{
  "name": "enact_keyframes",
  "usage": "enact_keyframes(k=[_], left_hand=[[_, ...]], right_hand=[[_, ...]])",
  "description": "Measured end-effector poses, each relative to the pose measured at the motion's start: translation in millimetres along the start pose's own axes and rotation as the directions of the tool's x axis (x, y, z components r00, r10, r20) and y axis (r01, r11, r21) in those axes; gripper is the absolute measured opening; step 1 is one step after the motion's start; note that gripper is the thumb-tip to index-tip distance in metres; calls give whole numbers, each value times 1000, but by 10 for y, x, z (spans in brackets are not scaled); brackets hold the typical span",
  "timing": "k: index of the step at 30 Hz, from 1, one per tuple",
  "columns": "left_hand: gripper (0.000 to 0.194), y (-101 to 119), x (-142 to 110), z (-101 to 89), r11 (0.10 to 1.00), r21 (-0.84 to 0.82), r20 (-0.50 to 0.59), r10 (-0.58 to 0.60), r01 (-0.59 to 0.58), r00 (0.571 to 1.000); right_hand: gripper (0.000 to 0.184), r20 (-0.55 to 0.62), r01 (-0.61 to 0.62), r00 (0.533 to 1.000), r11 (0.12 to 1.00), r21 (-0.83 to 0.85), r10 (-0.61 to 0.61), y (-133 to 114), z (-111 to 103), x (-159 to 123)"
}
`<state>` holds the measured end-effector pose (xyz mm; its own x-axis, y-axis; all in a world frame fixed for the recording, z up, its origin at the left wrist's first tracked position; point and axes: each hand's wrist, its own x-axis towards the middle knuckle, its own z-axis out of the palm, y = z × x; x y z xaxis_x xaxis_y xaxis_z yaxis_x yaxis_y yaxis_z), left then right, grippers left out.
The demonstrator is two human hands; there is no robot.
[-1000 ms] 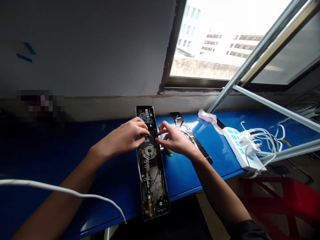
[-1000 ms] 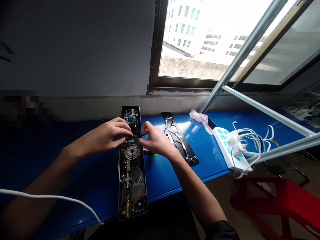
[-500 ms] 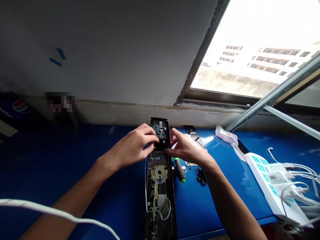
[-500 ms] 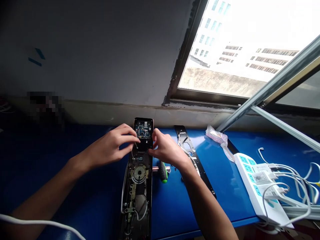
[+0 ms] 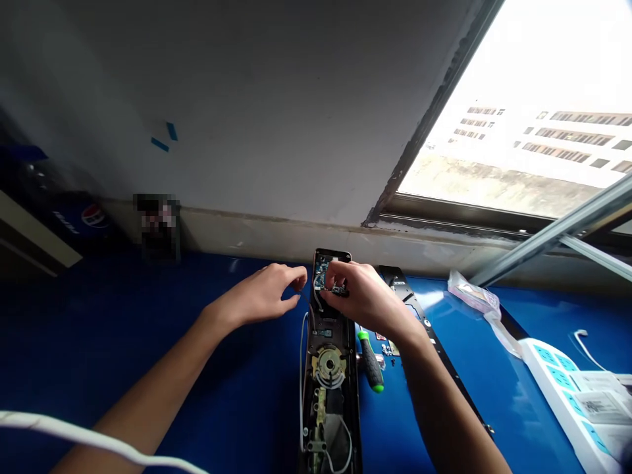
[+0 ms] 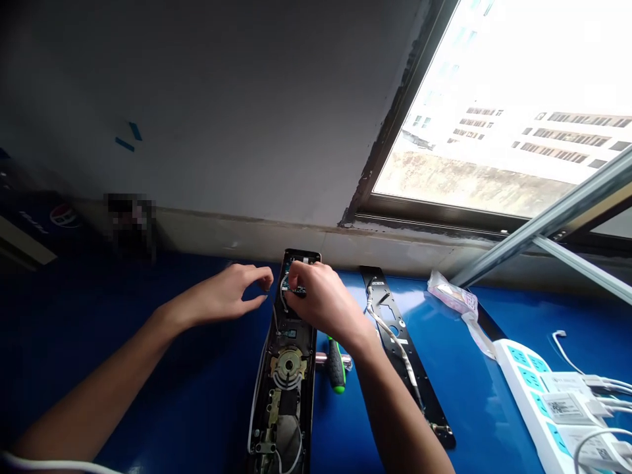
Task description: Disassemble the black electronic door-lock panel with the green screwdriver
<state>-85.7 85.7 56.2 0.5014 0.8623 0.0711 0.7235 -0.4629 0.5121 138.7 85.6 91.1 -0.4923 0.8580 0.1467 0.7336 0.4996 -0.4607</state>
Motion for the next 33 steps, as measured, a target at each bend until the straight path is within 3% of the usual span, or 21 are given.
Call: enact_keyframes(k=[7,12,19,25,30,33], left_hand=[[11,-10,94,204,1000,-15,-31,-17,17,999],[8,5,96,229,1000,22,-136,21,-18,990],[4,127,69,220,965,72,-356,260,-251,897],[15,242,79,306,953,-16,-376,274,-302,885],[31,241,17,149,961,-34,-321,250,-275,913],[20,226,-25,71,982,12,-222,188,-190,957]], right_hand=[[20,-30,4,1000,1000,-24,-5,47,246,74],[21,-71,-18,997,1000,5,19,24,275,60],[20,-31,-41,999,998,58,43,31,10,-18],[9,136,-39,990,999,31,34,174,-240,-171],[6,59,-30,998,999,42,28,171,-260,-194],[11,62,24,998,999,24,-25,133,-226,-152]])
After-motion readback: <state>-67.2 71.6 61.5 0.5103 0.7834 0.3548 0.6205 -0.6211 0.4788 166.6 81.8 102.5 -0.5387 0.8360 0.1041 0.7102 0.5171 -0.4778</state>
